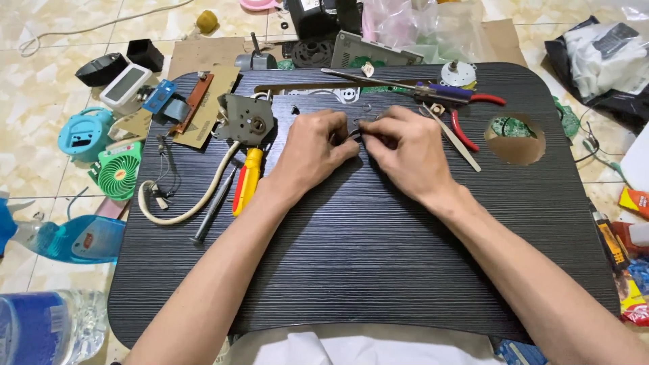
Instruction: Cleaning and sanding small mechanical components using sandpaper on a portable workbench.
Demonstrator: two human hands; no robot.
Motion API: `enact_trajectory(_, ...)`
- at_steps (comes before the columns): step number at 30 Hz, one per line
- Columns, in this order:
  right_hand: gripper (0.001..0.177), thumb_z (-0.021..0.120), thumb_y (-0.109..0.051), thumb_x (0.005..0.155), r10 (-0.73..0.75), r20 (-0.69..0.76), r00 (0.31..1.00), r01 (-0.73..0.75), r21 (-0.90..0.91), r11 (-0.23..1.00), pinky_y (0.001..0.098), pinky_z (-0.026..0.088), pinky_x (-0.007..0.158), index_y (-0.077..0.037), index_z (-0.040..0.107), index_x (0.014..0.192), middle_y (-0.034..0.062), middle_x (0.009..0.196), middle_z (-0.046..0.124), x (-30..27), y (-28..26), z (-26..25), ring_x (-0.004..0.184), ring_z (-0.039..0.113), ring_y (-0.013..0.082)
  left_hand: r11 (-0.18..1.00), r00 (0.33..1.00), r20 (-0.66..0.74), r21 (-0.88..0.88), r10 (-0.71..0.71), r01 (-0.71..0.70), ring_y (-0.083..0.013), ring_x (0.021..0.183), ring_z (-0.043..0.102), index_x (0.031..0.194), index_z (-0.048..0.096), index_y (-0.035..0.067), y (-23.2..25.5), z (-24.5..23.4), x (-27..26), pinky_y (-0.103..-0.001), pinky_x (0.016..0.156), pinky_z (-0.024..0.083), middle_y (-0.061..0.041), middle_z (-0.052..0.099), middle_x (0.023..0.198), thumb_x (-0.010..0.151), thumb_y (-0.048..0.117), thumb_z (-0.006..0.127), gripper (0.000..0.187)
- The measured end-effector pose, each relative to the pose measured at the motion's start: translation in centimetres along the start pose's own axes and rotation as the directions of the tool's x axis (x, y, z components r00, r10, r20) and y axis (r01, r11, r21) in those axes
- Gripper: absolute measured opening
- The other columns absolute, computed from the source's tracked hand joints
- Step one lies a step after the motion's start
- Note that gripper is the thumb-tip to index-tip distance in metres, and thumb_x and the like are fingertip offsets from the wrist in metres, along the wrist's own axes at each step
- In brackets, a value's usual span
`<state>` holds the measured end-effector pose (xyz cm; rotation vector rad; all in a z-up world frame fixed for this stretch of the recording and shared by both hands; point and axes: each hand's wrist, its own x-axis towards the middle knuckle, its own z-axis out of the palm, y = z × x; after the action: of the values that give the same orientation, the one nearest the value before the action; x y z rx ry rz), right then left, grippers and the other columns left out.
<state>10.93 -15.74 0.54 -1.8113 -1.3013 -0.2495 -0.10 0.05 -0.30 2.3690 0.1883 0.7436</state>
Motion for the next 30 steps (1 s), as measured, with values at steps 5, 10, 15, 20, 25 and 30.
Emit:
enact_trajectory(5,0.012,0.075,-0.002,0.092,0.180,-0.109,0.978,-0.165,0.134,0.977,0.0346,0.058,0.064,-0.009,0.081,0.100,0.0134,0.087,0.071,0.2,1.9,-1.1,0.075,0.073,0.0253,1.000,1.000,-0.006,-0.018,-0.013,0.013,-0.0253,0.057,0.063,0.069,0.064,0.009,0.1,0.2,0.1,-0.035,0.052,0.050,-0.009,0.060,0.060,0.078,0.015,0.076,0.017)
enact_trajectory(10,0.015,0.058,0.001,0.102,0.466,0.033,0.884,-0.397,0.579,0.712,0.0287,0.068,0.075,0.003,0.069,0.112,0.0174,0.101,0.071,0.8,1.6,-1.6,0.085,0.076,0.0205,1.000,1.000,-0.027,-0.021,-0.011,0.010,-0.0260,0.057,0.063,0.068,0.063,0.008,0.2,0.3,0.0,-0.036,0.052,0.050,-0.009,0.059,0.059,0.076,0.013,0.075,0.015)
enact_trajectory(15,0.014,0.050,-0.003,0.102,0.549,0.195,0.813,-0.499,0.719,0.483,0.0291,0.069,0.073,0.006,0.049,0.113,0.0220,0.106,0.069,1.1,1.1,-2.9,0.084,0.078,0.0237,1.000,0.999,-0.030,-0.019,-0.012,0.012,-0.0260,0.056,0.063,0.068,0.063,0.008,0.1,0.3,0.0,-0.036,0.052,0.049,-0.010,0.059,0.060,0.076,0.013,0.075,0.015)
enact_trajectory(20,0.019,0.059,-0.001,0.103,0.447,0.195,0.873,-0.460,0.638,0.618,0.0252,0.065,0.065,0.004,0.064,0.121,0.0188,0.095,0.070,0.9,2.4,-2.3,0.075,0.074,0.0179,1.000,1.000,-0.021,-0.007,-0.020,0.020,-0.0227,0.057,0.062,0.069,0.065,0.008,0.6,0.1,0.0,-0.032,0.052,0.050,-0.009,0.060,0.060,0.078,0.010,0.074,0.012)
enact_trajectory(25,0.050,0.067,0.004,0.095,0.266,0.300,0.916,-0.392,0.529,0.753,0.0263,0.061,0.056,-0.002,0.058,0.143,0.0162,0.087,0.068,1.8,1.9,-2.4,0.064,0.070,0.0168,1.000,1.000,-0.015,0.006,-0.016,0.016,-0.0235,0.056,0.062,0.069,0.064,0.007,0.7,0.0,0.0,-0.034,0.051,0.049,-0.009,0.059,0.060,0.077,0.009,0.075,0.013)
enact_trajectory(30,0.015,0.072,0.001,0.094,0.286,0.238,0.928,-0.364,0.420,0.831,0.0272,0.059,0.052,0.002,0.065,0.107,0.0157,0.081,0.072,1.7,2.8,-0.3,0.061,0.073,0.0174,0.997,1.000,0.003,0.072,-0.003,0.003,-0.0238,0.062,0.064,0.077,0.065,0.007,1.0,-0.2,-0.2,-0.034,0.055,0.054,-0.010,0.060,0.067,0.082,0.010,0.073,0.010)
